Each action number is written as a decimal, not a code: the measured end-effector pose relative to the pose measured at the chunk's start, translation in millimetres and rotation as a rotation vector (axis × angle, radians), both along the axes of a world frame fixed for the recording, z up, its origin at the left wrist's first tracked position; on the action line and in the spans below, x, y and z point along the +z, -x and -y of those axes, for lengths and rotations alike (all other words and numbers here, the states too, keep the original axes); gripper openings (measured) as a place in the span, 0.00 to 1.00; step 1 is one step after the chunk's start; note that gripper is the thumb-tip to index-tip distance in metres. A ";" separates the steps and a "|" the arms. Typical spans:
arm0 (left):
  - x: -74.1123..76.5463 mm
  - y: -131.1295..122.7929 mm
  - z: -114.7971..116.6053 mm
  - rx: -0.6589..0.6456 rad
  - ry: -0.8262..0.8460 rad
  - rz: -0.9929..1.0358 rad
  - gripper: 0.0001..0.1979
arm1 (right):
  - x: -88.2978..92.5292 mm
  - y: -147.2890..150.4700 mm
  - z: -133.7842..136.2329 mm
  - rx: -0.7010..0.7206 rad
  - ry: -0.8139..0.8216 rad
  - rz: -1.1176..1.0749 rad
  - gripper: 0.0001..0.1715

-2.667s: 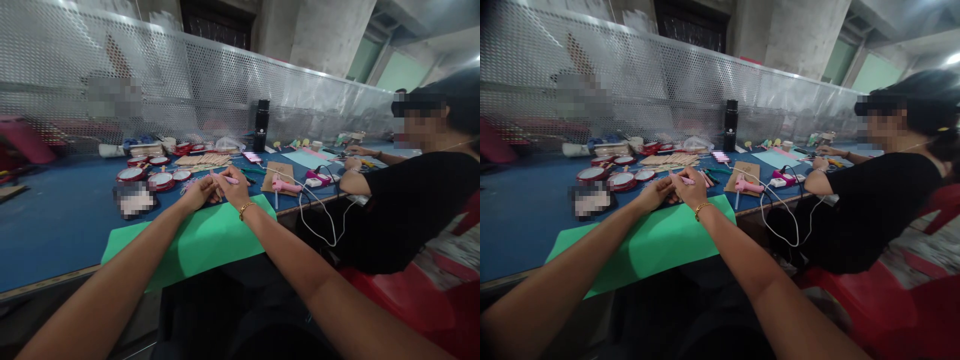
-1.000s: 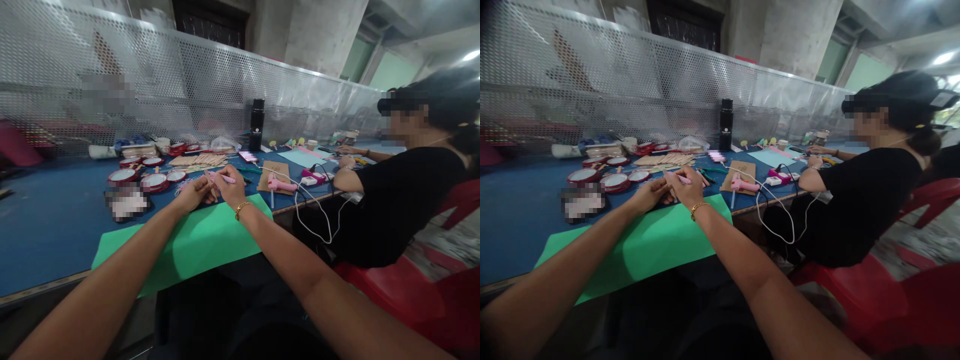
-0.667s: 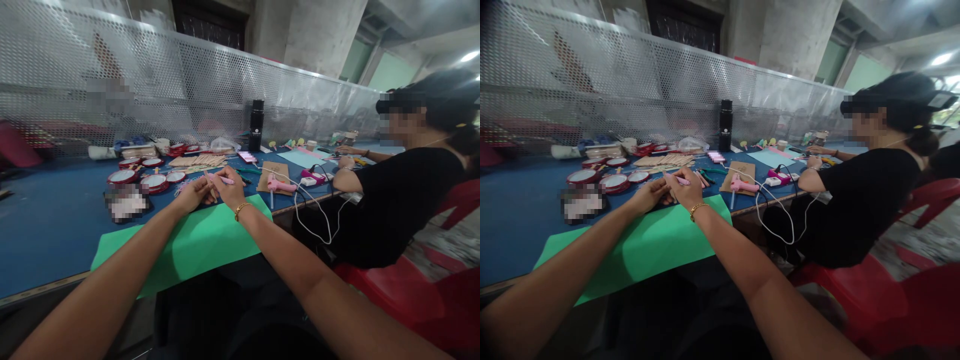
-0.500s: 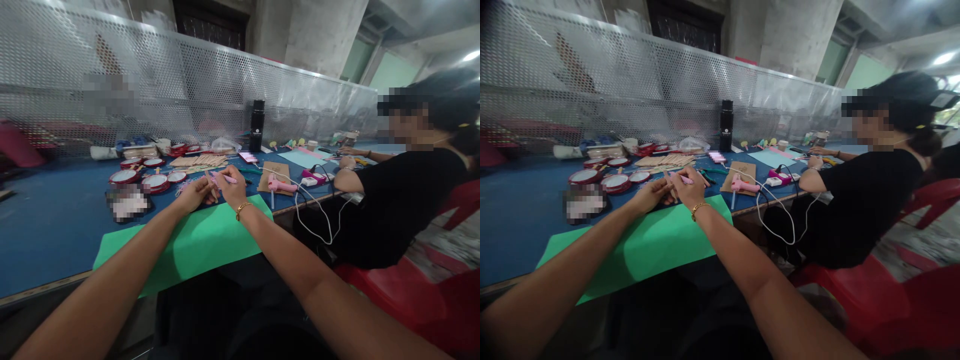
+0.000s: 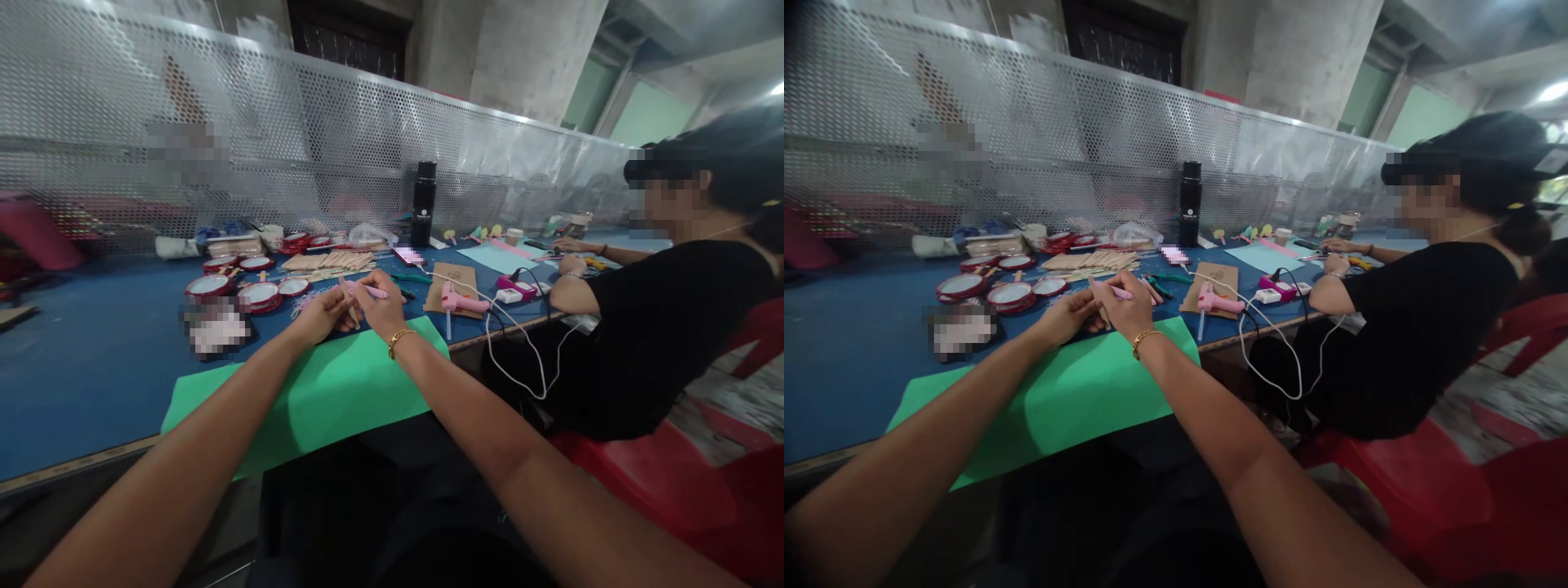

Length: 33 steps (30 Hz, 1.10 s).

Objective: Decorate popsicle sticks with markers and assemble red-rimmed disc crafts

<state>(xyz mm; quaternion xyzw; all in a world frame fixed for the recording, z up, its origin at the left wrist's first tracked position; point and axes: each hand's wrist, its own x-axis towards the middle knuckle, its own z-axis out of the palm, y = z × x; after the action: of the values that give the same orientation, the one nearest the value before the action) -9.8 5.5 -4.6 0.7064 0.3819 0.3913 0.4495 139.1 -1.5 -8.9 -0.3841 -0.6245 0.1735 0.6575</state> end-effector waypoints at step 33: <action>-3.1 1.0 -1.2 0.013 -0.009 -0.008 0.22 | -1.4 -1.6 -2.2 -0.061 0.024 -0.001 0.11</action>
<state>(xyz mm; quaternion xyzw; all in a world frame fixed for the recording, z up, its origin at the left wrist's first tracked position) -10.8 6.7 -7.7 0.7075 0.3865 0.3930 0.4424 140.7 0.7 -10.3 -0.4106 -0.6100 0.1612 0.6582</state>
